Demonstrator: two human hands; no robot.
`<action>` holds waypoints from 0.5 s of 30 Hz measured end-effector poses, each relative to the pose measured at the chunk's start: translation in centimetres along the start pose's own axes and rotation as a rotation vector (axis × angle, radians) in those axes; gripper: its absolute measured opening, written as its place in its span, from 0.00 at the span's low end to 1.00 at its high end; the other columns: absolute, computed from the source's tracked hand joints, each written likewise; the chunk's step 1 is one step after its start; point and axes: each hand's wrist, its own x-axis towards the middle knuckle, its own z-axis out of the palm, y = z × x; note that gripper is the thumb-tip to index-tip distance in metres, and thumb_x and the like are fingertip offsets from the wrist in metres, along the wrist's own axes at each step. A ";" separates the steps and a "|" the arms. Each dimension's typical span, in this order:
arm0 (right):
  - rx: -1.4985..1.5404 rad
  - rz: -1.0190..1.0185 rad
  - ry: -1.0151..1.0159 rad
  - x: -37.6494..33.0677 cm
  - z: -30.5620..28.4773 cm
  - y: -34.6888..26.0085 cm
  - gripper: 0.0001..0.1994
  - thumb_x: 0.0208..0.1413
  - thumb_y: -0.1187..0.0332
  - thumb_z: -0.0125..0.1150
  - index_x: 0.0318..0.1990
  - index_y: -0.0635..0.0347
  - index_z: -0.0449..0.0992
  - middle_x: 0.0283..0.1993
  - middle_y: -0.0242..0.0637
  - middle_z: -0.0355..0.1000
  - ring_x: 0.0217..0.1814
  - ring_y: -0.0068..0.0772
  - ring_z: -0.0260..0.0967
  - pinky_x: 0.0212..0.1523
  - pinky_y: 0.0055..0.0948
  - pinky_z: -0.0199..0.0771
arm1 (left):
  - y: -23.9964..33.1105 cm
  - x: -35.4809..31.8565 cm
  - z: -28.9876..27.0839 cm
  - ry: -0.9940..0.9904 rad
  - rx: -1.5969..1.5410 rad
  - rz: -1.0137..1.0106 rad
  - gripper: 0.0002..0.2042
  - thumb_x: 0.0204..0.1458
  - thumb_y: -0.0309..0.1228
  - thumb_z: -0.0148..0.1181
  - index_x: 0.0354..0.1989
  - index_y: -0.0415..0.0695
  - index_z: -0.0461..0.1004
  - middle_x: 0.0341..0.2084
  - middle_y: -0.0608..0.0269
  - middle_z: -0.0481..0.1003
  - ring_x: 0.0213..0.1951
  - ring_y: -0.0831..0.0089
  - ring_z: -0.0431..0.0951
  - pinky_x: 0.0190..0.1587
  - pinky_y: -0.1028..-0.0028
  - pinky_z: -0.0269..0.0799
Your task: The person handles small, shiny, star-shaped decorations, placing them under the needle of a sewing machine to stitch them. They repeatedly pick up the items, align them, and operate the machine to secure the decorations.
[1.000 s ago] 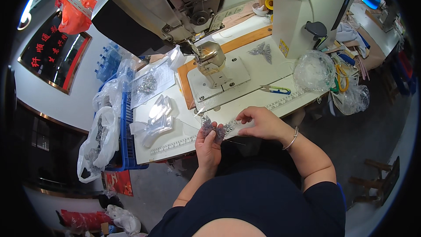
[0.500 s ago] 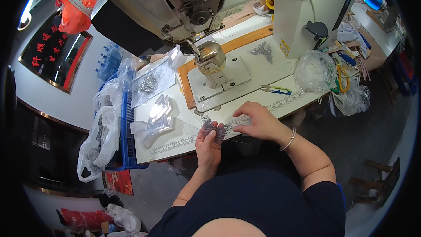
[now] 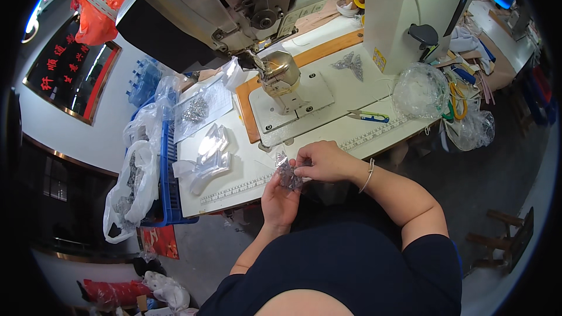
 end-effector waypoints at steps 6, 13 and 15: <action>0.099 0.041 -0.032 -0.1 0.0 0.2 0.13 0.44 0.58 0.63 0.34 0.56 0.77 0.31 0.35 0.75 0.31 0.31 0.72 0.36 0.28 0.71 | -0.2 -0.4 0.2 -0.020 0.153 0.081 0.19 0.53 0.25 0.49 0.54 0.37 0.62 0.50 0.54 0.68 0.53 0.67 0.68 0.57 0.66 0.62; 0.197 -0.006 -0.070 -0.1 0.1 0.9 0.10 0.47 0.68 0.63 0.37 0.62 0.76 0.34 0.35 0.74 0.37 0.27 0.70 0.38 0.25 0.70 | -0.9 -0.4 -0.8 -0.037 0.302 0.165 0.16 0.54 0.19 0.48 0.53 0.38 0.63 0.51 0.54 0.68 0.52 0.67 0.69 0.56 0.67 0.64; 0.183 -0.027 -0.063 -0.1 0.2 1.1 0.11 0.47 0.66 0.63 0.37 0.60 0.76 0.36 0.35 0.74 0.37 0.28 0.71 0.38 0.25 0.70 | -0.8 -0.4 -1.2 -0.029 0.280 0.150 0.16 0.55 0.19 0.49 0.52 0.38 0.64 0.51 0.53 0.68 0.52 0.67 0.69 0.56 0.67 0.65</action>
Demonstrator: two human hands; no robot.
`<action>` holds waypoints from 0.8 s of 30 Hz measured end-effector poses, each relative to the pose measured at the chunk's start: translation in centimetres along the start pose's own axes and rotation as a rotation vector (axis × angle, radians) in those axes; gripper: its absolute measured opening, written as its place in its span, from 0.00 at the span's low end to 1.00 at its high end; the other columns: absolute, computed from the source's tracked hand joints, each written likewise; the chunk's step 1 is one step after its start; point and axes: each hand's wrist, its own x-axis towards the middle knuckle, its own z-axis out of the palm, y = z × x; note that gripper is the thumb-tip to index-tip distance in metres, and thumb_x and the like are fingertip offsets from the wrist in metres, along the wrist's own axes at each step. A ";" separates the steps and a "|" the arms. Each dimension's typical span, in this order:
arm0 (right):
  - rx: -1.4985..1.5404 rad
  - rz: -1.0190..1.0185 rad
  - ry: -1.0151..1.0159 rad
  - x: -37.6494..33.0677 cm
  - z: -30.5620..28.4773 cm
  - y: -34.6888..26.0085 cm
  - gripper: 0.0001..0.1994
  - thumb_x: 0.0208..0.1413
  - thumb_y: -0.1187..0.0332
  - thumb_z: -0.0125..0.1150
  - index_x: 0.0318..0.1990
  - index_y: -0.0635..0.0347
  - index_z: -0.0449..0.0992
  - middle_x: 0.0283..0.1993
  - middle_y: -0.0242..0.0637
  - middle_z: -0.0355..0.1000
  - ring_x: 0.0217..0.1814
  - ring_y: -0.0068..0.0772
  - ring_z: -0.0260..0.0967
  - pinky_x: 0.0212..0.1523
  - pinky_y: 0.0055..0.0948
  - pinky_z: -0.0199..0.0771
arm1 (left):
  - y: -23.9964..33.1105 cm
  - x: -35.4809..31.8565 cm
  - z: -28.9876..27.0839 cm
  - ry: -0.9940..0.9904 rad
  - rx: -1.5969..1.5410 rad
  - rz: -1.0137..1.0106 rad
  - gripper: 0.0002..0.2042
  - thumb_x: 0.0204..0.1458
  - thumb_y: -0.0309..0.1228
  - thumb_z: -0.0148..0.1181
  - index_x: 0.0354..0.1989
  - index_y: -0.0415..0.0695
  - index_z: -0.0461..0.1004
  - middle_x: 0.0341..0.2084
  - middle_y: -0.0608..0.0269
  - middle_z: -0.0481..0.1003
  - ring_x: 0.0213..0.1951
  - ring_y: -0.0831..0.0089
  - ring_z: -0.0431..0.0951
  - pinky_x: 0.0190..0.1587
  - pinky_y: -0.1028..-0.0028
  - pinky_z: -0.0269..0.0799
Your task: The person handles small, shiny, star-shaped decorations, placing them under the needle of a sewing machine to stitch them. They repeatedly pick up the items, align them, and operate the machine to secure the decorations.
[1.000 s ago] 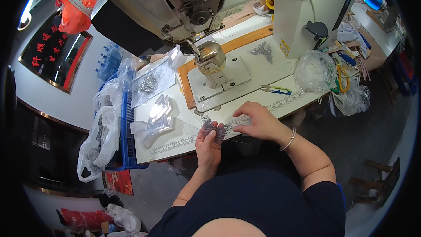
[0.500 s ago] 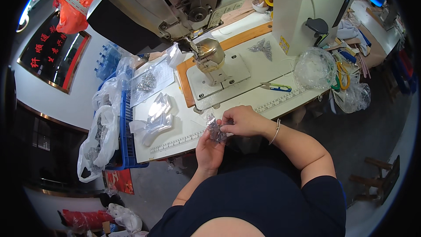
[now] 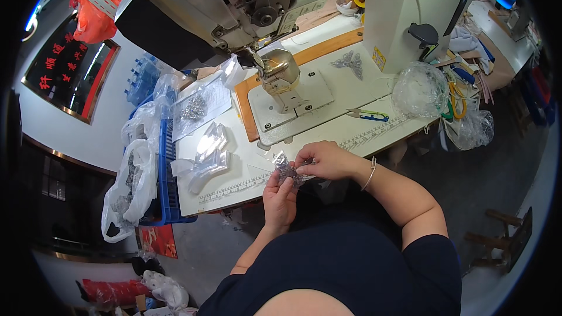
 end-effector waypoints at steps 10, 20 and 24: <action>-0.588 -0.236 0.275 -1.0 2.3 -1.8 0.09 0.45 0.63 0.63 0.33 0.53 0.76 0.32 0.32 0.70 0.38 0.34 0.66 0.48 0.39 0.58 | -0.8 0.9 -1.2 0.152 0.168 0.164 0.11 0.50 0.16 0.54 0.43 0.36 0.68 0.37 0.57 0.74 0.38 0.73 0.75 0.44 0.75 0.73; -0.211 -0.154 0.127 -0.3 1.2 -0.6 0.10 0.41 0.65 0.67 0.30 0.59 0.76 0.28 0.38 0.73 0.33 0.39 0.70 0.33 0.31 0.69 | 0.1 1.0 -0.6 0.104 0.125 0.118 0.10 0.48 0.17 0.57 0.39 0.35 0.70 0.33 0.59 0.75 0.34 0.76 0.75 0.40 0.78 0.72; -0.137 -0.102 0.081 -0.3 1.0 -0.7 0.10 0.42 0.64 0.66 0.29 0.59 0.76 0.28 0.38 0.73 0.31 0.37 0.70 0.34 0.31 0.69 | 1.0 1.2 -1.6 0.034 0.204 0.024 0.08 0.50 0.18 0.56 0.39 0.36 0.70 0.34 0.58 0.75 0.36 0.74 0.75 0.40 0.77 0.72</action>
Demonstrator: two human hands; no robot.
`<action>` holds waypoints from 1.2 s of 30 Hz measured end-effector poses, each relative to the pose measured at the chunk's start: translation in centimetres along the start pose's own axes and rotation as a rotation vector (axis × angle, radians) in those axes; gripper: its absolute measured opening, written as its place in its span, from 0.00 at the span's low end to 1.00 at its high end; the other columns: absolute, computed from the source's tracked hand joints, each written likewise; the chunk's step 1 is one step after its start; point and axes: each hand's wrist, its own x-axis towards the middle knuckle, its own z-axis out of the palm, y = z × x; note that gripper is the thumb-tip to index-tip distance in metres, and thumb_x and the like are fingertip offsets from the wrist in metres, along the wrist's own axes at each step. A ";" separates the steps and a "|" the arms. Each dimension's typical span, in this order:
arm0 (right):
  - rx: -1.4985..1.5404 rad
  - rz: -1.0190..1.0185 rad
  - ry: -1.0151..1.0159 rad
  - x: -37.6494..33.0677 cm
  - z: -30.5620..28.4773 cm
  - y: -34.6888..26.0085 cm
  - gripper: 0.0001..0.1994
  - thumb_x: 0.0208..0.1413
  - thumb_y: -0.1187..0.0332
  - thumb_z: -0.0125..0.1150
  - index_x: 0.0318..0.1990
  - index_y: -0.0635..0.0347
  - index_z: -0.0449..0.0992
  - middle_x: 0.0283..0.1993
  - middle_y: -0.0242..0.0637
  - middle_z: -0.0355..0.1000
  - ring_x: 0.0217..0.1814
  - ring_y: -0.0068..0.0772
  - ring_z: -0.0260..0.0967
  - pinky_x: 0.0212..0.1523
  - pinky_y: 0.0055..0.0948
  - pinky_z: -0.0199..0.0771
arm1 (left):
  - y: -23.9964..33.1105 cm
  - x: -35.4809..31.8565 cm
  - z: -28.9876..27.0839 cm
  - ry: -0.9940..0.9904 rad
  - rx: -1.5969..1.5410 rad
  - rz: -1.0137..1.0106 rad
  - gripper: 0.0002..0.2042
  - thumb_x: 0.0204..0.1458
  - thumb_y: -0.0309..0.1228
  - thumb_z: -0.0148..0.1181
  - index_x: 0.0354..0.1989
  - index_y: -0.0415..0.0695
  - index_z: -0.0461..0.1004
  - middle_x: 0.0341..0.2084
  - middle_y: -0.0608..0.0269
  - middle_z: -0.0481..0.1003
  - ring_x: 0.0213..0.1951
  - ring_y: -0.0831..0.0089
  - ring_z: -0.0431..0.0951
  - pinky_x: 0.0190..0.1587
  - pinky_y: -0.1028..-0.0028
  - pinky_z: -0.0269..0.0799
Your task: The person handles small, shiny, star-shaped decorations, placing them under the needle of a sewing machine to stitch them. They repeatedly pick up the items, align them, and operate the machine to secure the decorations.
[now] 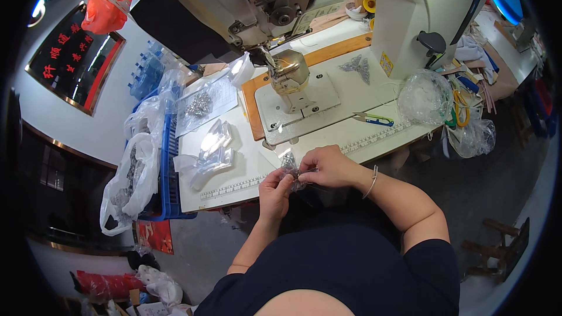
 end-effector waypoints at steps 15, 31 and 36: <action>-0.943 -0.856 0.549 -0.1 -2.1 -1.8 0.07 0.43 0.63 0.62 0.32 0.40 0.73 0.35 0.17 0.66 0.47 0.21 0.64 0.56 0.50 0.46 | 4.1 3.4 -3.3 -0.292 -0.070 -0.211 0.18 0.59 0.33 0.46 0.55 0.39 0.61 0.46 0.56 0.71 0.49 0.68 0.71 0.49 0.68 0.69; -1.248 -0.938 0.692 -0.3 -3.1 -0.5 0.11 0.47 0.62 0.58 0.40 0.33 0.71 0.46 0.13 0.66 0.55 0.27 0.56 0.58 0.48 0.47 | 5.6 4.0 0.8 -0.419 0.079 -0.222 0.10 0.48 0.22 0.58 0.40 0.36 0.69 0.34 0.60 0.74 0.39 0.74 0.75 0.45 0.72 0.71; -0.743 -0.571 0.839 0.0 -2.5 -0.3 0.19 0.43 0.68 0.65 0.46 0.49 0.72 0.50 0.37 0.65 0.52 0.38 0.57 0.53 0.41 0.56 | 2.5 1.6 1.2 -0.082 -0.161 0.178 0.10 0.50 0.19 0.55 0.41 0.39 0.67 0.34 0.61 0.74 0.37 0.74 0.75 0.44 0.72 0.72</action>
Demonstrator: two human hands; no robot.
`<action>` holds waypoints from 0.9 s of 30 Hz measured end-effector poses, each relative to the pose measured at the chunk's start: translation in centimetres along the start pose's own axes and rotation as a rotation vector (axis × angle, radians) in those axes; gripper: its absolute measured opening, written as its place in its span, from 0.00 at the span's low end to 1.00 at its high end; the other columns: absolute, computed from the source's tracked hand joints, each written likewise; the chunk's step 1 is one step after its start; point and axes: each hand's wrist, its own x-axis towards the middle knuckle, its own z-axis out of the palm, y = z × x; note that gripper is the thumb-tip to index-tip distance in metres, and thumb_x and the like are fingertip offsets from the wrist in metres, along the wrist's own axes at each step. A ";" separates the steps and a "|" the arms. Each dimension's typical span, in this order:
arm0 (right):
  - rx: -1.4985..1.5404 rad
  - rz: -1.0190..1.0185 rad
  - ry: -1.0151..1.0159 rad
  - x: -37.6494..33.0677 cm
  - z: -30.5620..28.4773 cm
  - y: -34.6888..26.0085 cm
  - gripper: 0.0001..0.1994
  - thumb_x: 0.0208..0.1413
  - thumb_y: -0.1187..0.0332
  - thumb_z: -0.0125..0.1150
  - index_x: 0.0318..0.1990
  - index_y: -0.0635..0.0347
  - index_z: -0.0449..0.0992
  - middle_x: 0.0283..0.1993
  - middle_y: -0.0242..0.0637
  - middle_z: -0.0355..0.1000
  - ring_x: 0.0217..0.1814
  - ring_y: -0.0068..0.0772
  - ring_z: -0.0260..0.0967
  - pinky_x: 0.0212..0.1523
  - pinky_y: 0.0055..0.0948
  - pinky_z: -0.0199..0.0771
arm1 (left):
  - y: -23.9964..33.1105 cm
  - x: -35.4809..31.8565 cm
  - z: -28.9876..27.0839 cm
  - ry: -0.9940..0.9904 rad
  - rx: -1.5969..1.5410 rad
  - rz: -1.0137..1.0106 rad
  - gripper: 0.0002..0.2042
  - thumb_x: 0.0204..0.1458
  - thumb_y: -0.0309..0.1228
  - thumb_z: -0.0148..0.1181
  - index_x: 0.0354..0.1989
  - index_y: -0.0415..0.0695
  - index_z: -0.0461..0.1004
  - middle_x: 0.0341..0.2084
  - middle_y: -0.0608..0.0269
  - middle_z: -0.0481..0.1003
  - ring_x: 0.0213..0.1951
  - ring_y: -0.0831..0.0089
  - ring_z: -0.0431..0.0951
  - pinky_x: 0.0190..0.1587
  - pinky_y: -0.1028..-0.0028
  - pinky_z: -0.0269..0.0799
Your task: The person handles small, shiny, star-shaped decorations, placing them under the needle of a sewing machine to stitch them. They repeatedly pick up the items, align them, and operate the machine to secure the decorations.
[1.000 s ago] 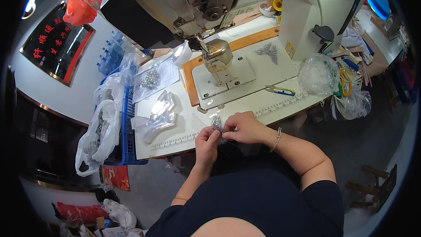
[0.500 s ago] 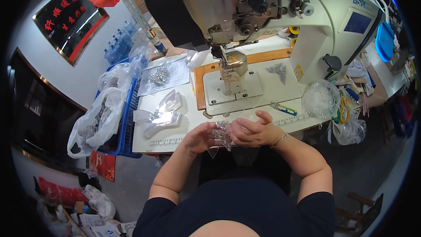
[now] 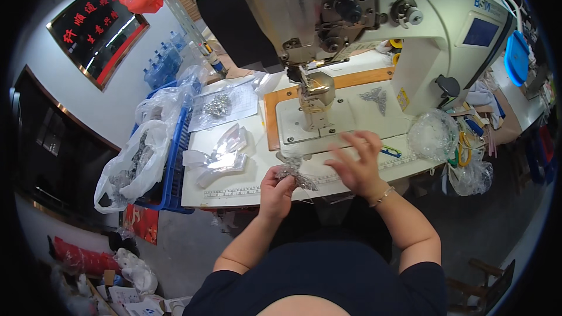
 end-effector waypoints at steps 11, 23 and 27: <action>1.467 1.248 -0.204 -5.5 2.5 -3.8 0.18 0.53 0.72 0.58 0.51 0.64 0.65 0.43 0.31 0.68 0.43 0.22 0.65 0.47 0.21 0.65 | -2.0 -0.3 1.4 0.178 -0.511 -0.049 0.09 0.54 0.24 0.52 0.41 0.51 0.63 0.41 0.67 0.71 0.45 0.71 0.72 0.52 0.66 0.70; 1.367 1.112 -0.124 -3.7 2.9 -3.9 0.09 0.48 0.79 0.61 0.39 0.66 0.73 0.35 0.35 0.73 0.38 0.21 0.70 0.42 0.22 0.70 | -5.9 -1.3 2.3 0.080 -0.386 -0.018 0.12 0.52 0.21 0.52 0.43 0.52 0.65 0.42 0.69 0.70 0.46 0.76 0.69 0.53 0.70 0.62; 1.299 1.206 -0.113 -3.3 2.3 -3.6 0.08 0.48 0.77 0.63 0.36 0.67 0.73 0.32 0.35 0.74 0.34 0.20 0.71 0.38 0.21 0.72 | -5.7 -1.2 2.7 0.082 -0.231 -0.025 0.13 0.51 0.18 0.52 0.43 0.47 0.65 0.41 0.66 0.71 0.45 0.75 0.70 0.53 0.70 0.63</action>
